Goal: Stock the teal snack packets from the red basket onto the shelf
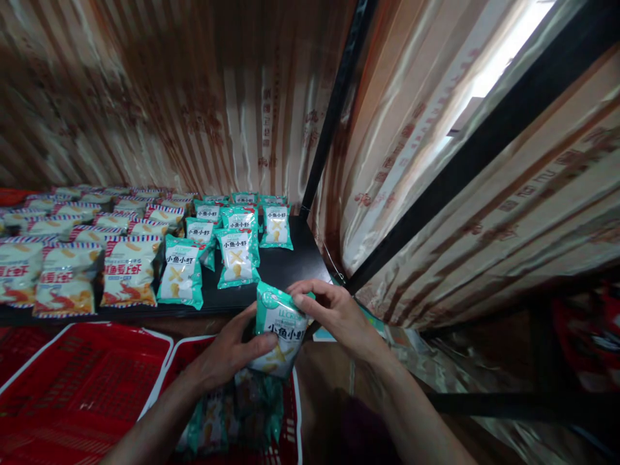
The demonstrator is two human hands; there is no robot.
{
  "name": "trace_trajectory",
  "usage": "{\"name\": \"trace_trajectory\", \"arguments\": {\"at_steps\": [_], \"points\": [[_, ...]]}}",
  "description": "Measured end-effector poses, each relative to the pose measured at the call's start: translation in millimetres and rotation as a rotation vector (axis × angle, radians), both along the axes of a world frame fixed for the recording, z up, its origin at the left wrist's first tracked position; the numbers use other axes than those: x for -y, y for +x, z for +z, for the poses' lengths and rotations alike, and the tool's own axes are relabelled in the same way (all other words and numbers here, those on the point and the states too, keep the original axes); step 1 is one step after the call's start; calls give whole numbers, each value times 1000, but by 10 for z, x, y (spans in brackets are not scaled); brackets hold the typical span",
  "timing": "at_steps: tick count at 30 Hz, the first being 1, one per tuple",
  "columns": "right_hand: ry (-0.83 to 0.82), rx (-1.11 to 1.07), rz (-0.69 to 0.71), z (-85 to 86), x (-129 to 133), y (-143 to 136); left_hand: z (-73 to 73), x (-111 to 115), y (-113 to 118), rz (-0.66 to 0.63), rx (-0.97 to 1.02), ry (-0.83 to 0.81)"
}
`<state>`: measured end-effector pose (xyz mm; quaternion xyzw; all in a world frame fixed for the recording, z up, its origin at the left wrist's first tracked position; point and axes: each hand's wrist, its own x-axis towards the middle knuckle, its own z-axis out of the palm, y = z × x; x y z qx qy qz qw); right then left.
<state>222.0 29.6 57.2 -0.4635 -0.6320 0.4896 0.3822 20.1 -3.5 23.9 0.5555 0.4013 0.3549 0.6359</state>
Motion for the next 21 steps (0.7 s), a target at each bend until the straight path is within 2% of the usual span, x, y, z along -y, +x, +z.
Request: {"name": "trace_trajectory", "arguments": {"at_steps": [5,9,15,19,21], "points": [[68,85,65,8,-48,23,-16,-30,4,-55,-62,44],[209,161,80,-10,-45,13,-6,-32,9,-54,-90,33],[547,380,-84,-104,4,-102,-40,12,57,-12,-121,-85],[649,478,-101,-107,7,-132,-38,18,0,-49,-118,-92],[654,488,-92,-100,-8,-123,-23,-4,-34,4,-55,-60]]}}
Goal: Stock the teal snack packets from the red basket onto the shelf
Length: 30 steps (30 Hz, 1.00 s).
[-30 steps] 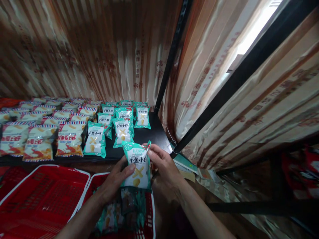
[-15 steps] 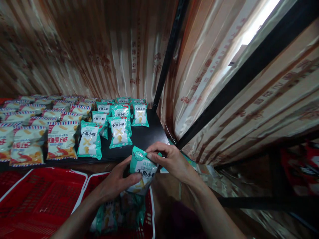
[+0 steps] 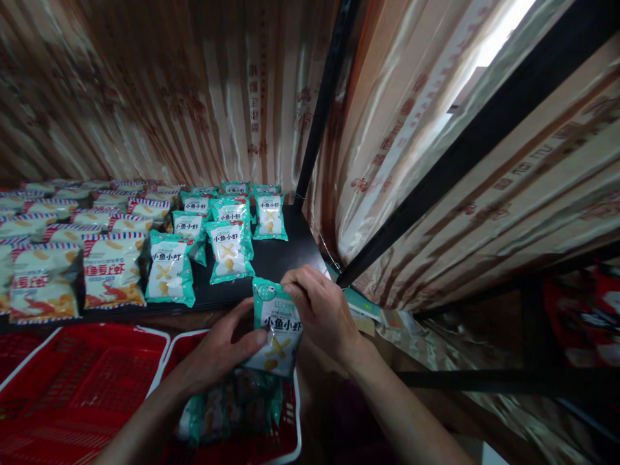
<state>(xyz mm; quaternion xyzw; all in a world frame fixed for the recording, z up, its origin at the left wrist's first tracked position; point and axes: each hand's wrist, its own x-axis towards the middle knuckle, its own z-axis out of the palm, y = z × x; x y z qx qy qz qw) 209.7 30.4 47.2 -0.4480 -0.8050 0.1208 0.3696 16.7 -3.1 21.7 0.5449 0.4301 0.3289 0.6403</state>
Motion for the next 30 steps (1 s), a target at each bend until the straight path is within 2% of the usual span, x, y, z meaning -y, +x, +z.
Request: {"name": "trace_trajectory", "arguments": {"at_steps": [3,7,10,13,17,19,21,25,27,30], "points": [[-37,0,37,-9,-17,0,15,-45,-1,100,79,28],[-106,-48,104,-53,-3,-62,-6,-59,71,234,-41,28],[-197,-224,78,-86,8,-102,-32,-26,100,342,20,-31],[-423,-522,30,-121,4,-103,-9,6,90,458,179,-109],[-746,-809,163,-184,36,-118,148,8,68,685,254,-166],[-834,-842,242,-216,84,-161,263,4,47,794,265,-142],[-901,-824,250,-250,141,-224,384,7,13,859,253,-104],[-987,-881,211,-358,197,-351,549,21,-65,933,151,-83],[-978,-945,194,-430,186,-385,545,12,-101,936,171,-81],[-978,-997,193,-509,150,-382,447,-27,-184,871,330,-98]]}}
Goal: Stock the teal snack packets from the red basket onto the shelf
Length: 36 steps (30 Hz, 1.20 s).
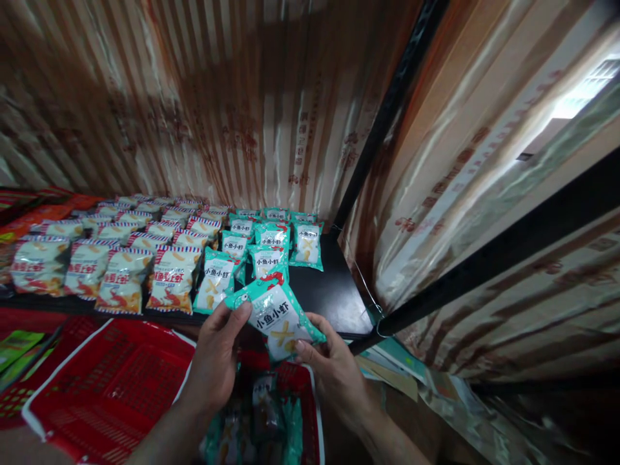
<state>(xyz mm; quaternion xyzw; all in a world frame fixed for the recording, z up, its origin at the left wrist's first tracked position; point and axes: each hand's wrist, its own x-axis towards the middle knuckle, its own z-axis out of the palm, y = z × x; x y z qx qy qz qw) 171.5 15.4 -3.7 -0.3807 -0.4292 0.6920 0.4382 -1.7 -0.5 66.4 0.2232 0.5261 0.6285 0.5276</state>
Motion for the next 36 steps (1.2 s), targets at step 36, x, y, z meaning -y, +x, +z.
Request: {"name": "trace_trajectory", "arguments": {"at_steps": [36], "points": [[-11,166,116,273,204,-111,-132,-50,-338,142,-242,3]]}}
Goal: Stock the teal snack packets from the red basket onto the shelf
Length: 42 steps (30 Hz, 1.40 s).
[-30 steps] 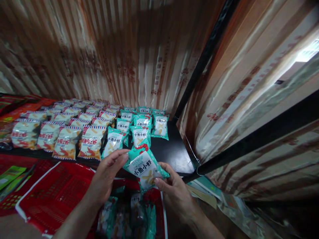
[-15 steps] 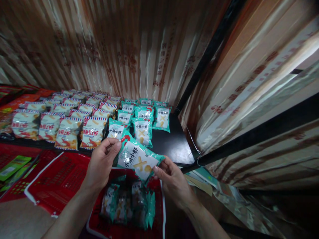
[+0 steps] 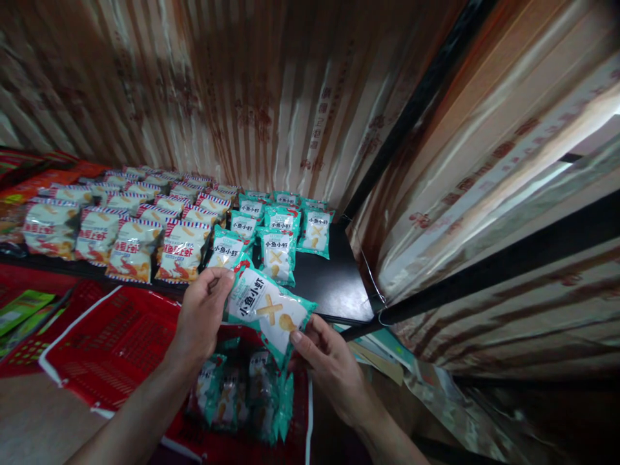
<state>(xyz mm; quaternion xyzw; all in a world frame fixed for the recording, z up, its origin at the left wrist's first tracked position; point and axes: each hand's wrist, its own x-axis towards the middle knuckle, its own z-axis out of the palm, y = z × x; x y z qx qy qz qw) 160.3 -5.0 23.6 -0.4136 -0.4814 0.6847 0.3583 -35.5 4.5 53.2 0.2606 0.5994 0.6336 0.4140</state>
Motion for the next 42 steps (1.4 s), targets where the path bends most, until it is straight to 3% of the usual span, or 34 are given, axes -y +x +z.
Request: {"name": "trace_trajectory", "arguments": {"at_steps": [3,8,19,34,42], "points": [[10,5,-15,-4,30,-17,6,-9,-10,-5,34,-2],[9,-164,29,29,77,-54,18,-20,-38,3,74,-10],[-89,-237,81,291,130,-47,102,-17,-159,-134,52,-58],[-64,-261,99,318,178,-35,140,10,-219,-195,99,-65],[-29,-214,108,247,187,-28,133,24,-252,-220,56,-11]]}}
